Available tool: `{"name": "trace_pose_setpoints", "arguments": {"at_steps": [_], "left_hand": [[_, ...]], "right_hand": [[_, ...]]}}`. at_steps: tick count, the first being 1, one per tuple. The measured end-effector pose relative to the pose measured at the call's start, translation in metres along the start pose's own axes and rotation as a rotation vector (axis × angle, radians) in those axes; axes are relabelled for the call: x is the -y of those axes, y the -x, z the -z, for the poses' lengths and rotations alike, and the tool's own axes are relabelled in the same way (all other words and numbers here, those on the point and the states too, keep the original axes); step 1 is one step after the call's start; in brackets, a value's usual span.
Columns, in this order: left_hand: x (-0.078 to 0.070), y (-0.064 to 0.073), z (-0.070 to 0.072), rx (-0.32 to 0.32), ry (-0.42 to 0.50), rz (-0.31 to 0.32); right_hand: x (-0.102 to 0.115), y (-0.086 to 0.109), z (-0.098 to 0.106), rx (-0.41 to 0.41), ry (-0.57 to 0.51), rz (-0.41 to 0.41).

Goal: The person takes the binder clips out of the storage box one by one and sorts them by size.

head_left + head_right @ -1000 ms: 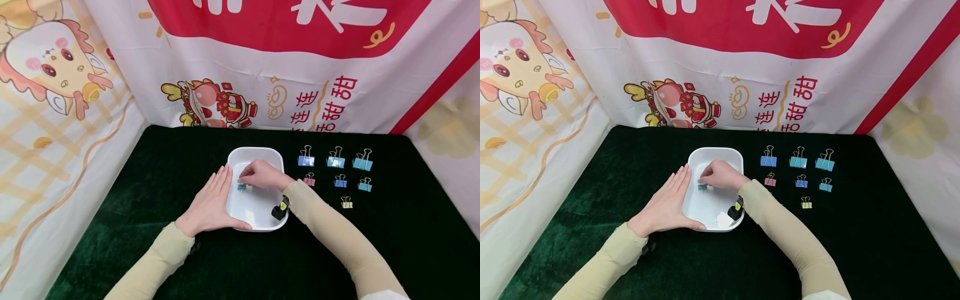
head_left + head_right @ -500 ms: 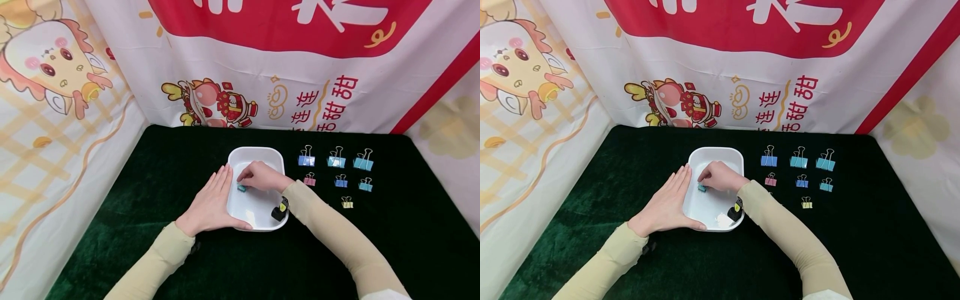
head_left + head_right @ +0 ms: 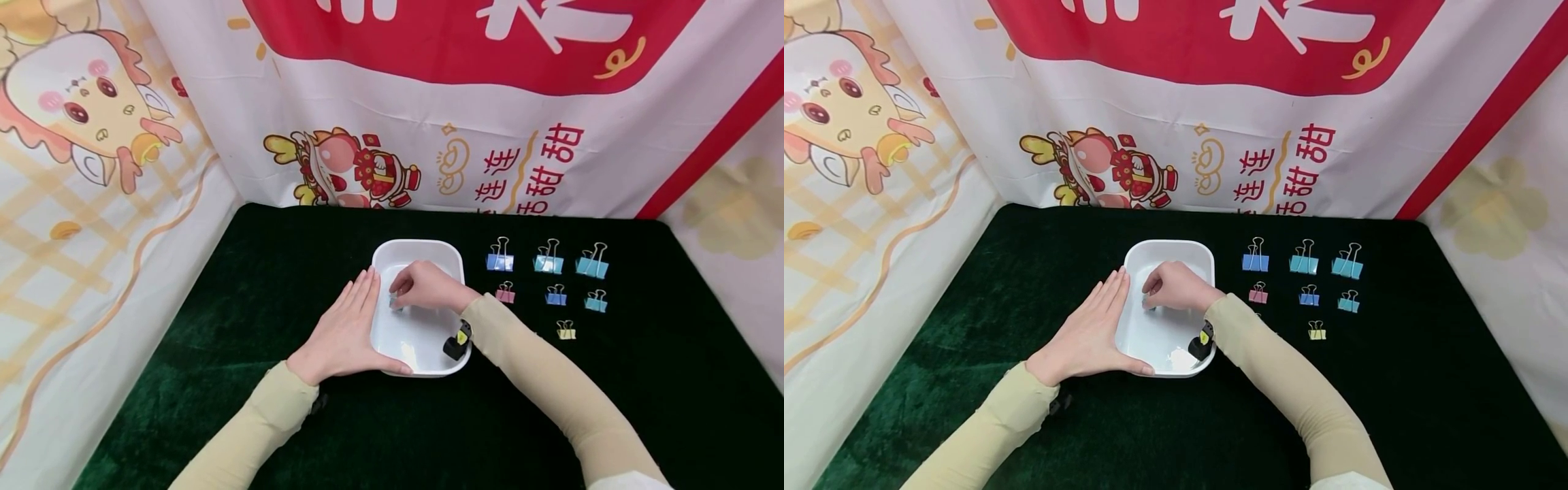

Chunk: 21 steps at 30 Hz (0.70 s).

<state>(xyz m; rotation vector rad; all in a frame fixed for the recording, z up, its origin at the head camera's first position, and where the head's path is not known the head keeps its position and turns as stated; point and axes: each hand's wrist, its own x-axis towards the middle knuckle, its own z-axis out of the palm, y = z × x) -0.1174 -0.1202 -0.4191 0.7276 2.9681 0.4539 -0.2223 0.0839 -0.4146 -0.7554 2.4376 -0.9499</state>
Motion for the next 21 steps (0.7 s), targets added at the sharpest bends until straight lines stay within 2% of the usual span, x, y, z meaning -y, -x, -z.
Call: {"name": "trace_pose_setpoints", "arguments": {"at_steps": [11, 21], "left_hand": [[0.0, -0.001, 0.0, 0.017, 0.002, 0.01], [0.001, -0.001, 0.0, 0.035, 0.013, 0.021]], "right_hand": [[0.013, 0.018, 0.031, -0.149, -0.078, 0.051], [0.001, 0.056, 0.067, -0.288, -0.141, -0.012]]}}
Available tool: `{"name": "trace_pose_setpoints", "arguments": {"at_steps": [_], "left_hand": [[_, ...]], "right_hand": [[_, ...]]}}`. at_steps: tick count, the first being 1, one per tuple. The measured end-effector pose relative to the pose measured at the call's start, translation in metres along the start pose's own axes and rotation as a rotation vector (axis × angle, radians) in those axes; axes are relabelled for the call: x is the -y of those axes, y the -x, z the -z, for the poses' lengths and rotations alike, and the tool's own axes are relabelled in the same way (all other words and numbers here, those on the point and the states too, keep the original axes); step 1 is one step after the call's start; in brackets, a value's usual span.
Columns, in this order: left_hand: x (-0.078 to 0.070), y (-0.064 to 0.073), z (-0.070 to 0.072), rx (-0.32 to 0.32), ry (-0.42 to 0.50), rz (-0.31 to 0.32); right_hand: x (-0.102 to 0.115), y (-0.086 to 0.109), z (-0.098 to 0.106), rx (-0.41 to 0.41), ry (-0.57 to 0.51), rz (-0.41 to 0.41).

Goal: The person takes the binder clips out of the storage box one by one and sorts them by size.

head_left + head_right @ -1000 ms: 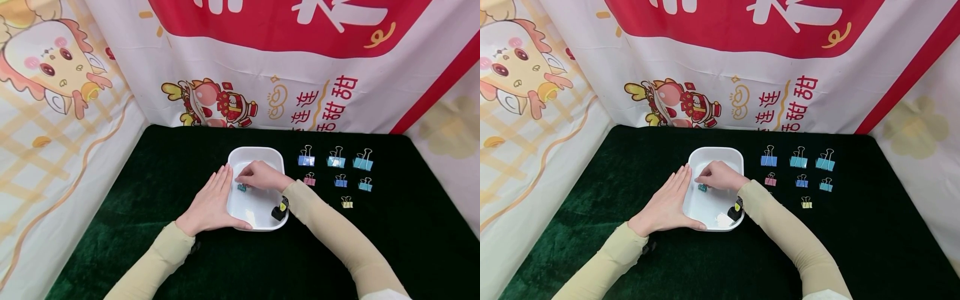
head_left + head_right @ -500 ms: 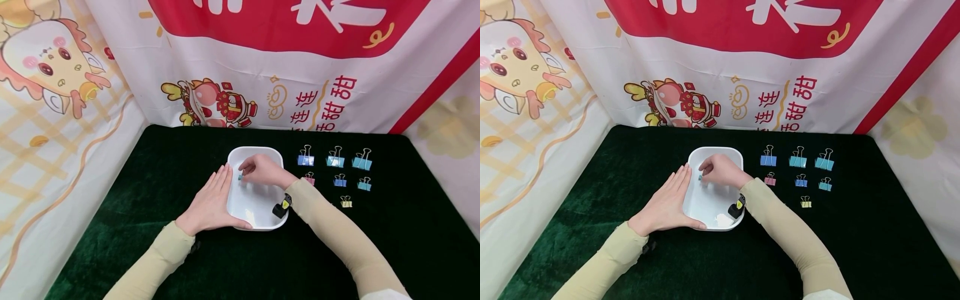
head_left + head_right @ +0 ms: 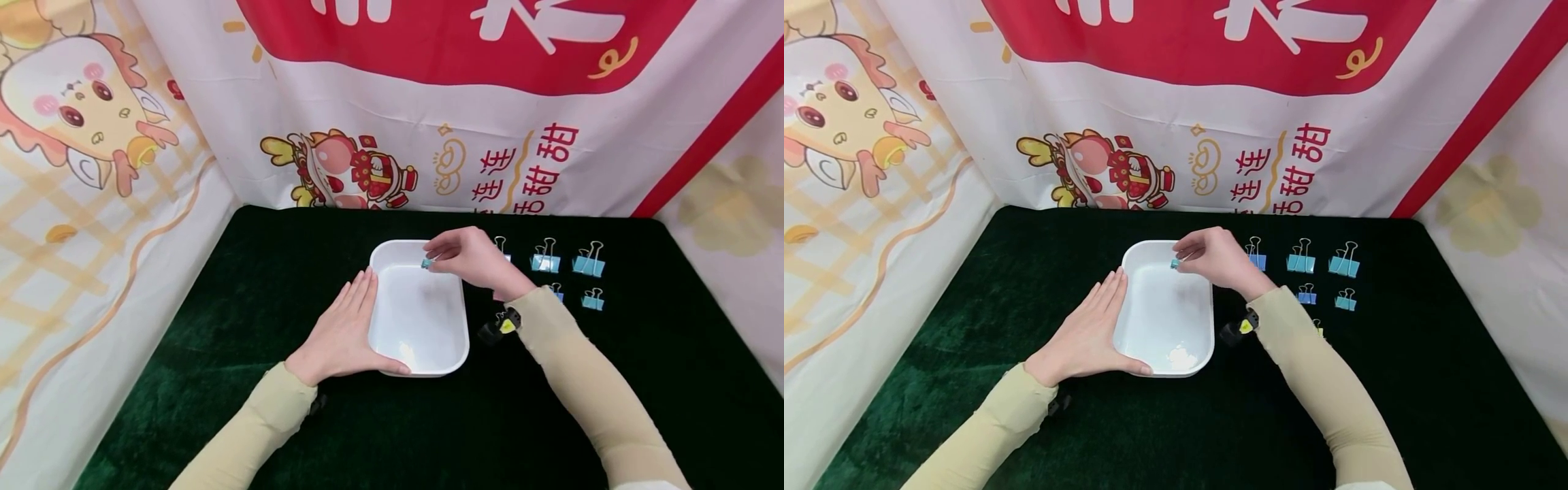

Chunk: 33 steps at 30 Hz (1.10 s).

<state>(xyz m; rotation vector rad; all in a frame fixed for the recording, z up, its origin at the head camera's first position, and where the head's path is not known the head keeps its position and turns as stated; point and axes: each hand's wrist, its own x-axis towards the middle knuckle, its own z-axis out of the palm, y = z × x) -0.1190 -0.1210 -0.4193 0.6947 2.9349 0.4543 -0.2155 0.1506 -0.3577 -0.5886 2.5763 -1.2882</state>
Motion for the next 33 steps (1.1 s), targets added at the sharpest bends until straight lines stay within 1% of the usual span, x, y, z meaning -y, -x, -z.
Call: {"name": "trace_pose_setpoints", "arguments": {"at_steps": [8, 14, 19, 23, 28, 33], "left_hand": [[-0.001, 0.0, 0.0, -0.002, -0.012, 0.01], [-0.002, 0.001, 0.0, -0.008, -0.013, 0.007], [-0.002, 0.001, 0.0, -0.003, -0.013, 0.01], [-0.002, 0.0, -0.001, -0.007, -0.011, 0.009], [-0.003, 0.0, 0.0, -0.008, -0.012, 0.006], [-0.003, 0.0, 0.0, -0.011, -0.016, 0.006]], "right_hand": [[-0.016, 0.024, 0.037, -0.105, -0.01, -0.047], [-0.031, 0.045, 0.062, -0.187, 0.043, -0.074], [-0.041, 0.064, 0.08, -0.221, 0.064, -0.12], [-0.047, 0.081, 0.094, -0.231, 0.088, -0.157], [-0.056, 0.098, 0.109, -0.257, 0.085, -0.17], [-0.066, 0.111, 0.118, -0.288, 0.09, -0.186]]}}
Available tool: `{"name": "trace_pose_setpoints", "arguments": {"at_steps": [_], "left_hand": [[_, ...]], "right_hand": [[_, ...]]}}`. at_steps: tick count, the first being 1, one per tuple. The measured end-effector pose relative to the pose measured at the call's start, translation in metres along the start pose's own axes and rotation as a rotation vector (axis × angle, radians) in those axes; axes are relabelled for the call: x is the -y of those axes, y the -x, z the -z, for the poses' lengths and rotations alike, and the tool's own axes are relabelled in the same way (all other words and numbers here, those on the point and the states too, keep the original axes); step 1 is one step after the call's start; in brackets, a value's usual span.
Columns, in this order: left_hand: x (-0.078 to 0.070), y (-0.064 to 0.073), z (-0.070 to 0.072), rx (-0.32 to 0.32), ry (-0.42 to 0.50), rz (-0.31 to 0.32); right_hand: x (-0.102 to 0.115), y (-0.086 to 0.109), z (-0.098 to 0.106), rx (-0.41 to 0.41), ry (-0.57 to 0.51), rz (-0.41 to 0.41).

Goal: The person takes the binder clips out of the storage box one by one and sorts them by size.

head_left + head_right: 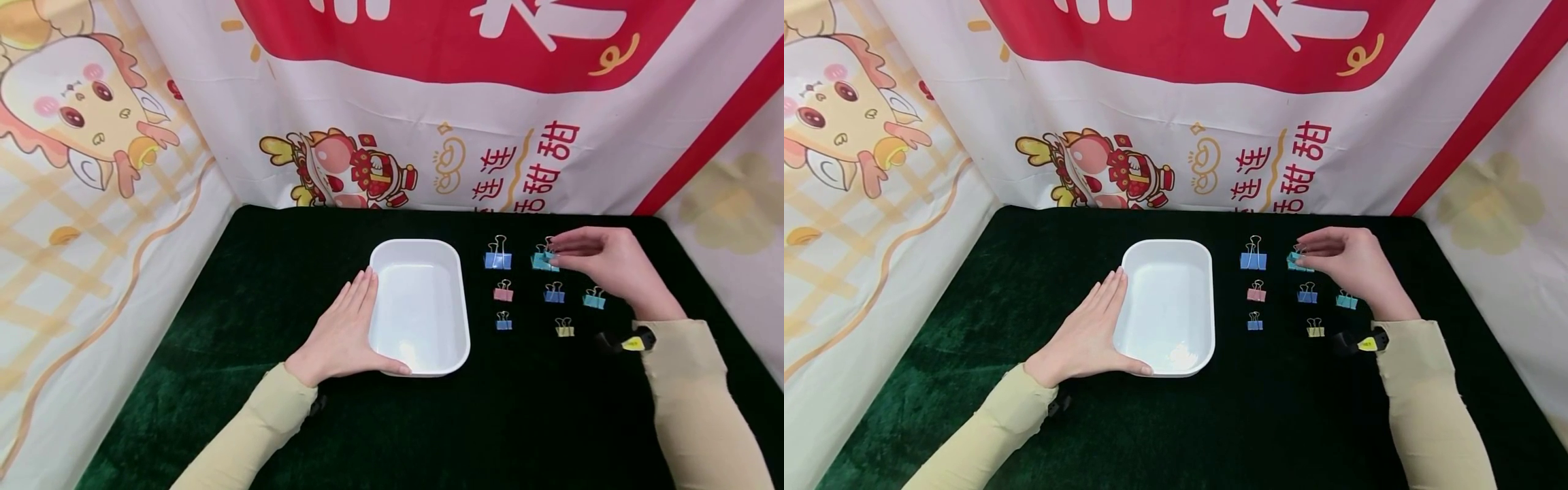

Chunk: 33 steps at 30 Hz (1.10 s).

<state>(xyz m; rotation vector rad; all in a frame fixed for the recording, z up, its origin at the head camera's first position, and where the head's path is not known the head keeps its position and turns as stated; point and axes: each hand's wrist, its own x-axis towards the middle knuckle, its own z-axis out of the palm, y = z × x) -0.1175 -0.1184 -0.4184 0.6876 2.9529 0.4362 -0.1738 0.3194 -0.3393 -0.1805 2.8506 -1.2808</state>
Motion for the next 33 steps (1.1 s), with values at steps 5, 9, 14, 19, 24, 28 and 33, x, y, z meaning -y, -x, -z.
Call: {"name": "trace_pose_setpoints", "arguments": {"at_steps": [5, 9, 14, 19, 24, 28, 33], "left_hand": [[0.0, 0.0, -0.001, -0.002, -0.004, 0.0], [0.0, 0.0, -0.001, -0.002, -0.011, -0.003], [0.0, 0.0, -0.001, -0.002, -0.013, -0.002], [-0.001, 0.0, 0.0, -0.004, -0.013, -0.004], [-0.001, 0.0, 0.0, -0.003, -0.01, -0.002], [-0.001, -0.001, -0.001, 0.001, -0.015, 0.002], [0.0, -0.001, -0.002, 0.0, -0.012, 0.006]], "right_hand": [[-0.011, 0.009, 0.01, -0.007, 0.014, -0.02], [-0.022, 0.016, 0.019, -0.019, 0.03, -0.035], [-0.035, 0.025, 0.029, -0.017, 0.046, -0.065], [-0.049, 0.031, 0.036, 0.015, 0.064, -0.079], [-0.064, 0.036, 0.039, 0.065, 0.083, -0.083], [-0.077, 0.042, 0.039, 0.133, 0.081, -0.096], [-0.096, 0.048, 0.035, 0.213, 0.073, -0.117]]}}
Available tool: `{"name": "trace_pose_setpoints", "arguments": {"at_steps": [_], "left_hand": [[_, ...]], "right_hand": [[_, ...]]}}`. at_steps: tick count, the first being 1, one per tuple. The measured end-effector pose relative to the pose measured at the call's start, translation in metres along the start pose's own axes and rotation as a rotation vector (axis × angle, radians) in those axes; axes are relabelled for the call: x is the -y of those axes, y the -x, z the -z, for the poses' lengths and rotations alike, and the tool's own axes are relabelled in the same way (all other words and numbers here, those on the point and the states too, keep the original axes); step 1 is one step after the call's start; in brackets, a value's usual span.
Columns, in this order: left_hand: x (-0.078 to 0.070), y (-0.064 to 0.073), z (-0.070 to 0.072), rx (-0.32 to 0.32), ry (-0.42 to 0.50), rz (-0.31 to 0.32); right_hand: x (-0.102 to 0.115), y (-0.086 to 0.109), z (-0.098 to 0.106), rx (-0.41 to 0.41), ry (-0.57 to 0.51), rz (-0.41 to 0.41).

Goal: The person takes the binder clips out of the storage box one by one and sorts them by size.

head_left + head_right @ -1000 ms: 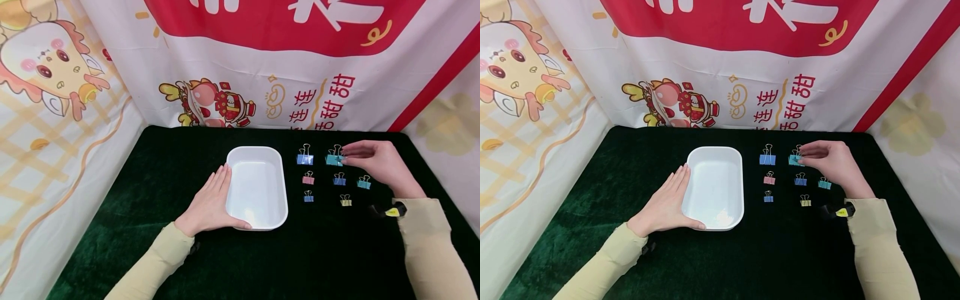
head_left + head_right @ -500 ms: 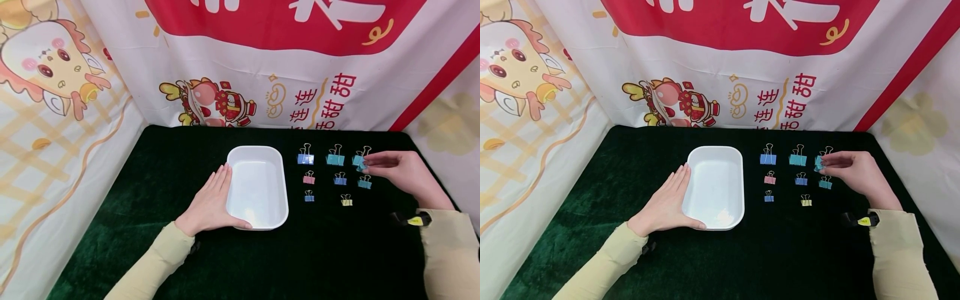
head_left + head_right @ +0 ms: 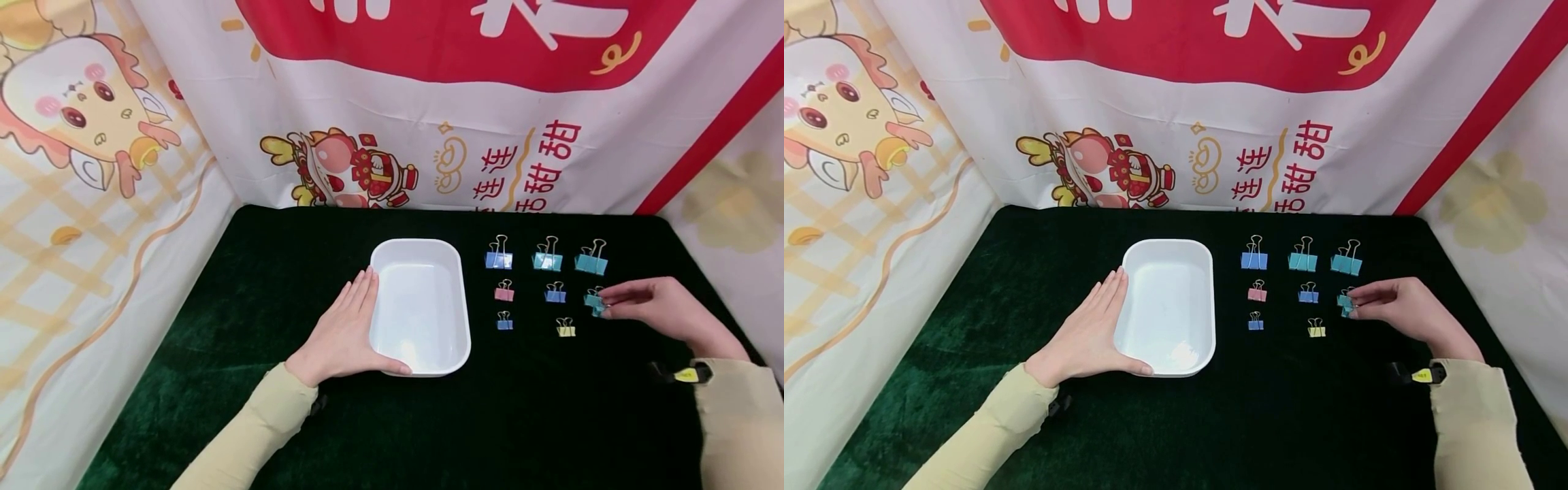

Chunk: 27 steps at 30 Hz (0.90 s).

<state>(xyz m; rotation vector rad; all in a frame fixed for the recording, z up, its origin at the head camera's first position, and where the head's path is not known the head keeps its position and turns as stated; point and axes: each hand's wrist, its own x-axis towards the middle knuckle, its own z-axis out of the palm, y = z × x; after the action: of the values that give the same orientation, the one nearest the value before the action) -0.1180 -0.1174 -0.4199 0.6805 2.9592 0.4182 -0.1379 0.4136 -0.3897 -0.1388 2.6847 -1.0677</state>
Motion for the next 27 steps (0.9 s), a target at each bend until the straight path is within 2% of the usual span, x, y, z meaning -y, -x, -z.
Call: {"name": "trace_pose_setpoints", "arguments": {"at_steps": [5, 9, 21, 27], "left_hand": [[0.0, 0.003, -0.001, 0.0, 0.009, 0.009], [0.001, 0.005, -0.001, -0.002, 0.006, 0.012], [0.001, 0.004, -0.004, -0.006, 0.018, 0.017], [0.0, 0.004, -0.003, -0.001, 0.018, 0.004]], "right_hand": [[-0.019, 0.0, -0.009, 0.077, -0.01, -0.01], [-0.027, -0.001, -0.013, 0.108, -0.032, -0.013], [-0.037, -0.006, -0.021, 0.083, 0.024, -0.011], [-0.037, -0.003, -0.024, 0.071, -0.061, 0.011]]}}
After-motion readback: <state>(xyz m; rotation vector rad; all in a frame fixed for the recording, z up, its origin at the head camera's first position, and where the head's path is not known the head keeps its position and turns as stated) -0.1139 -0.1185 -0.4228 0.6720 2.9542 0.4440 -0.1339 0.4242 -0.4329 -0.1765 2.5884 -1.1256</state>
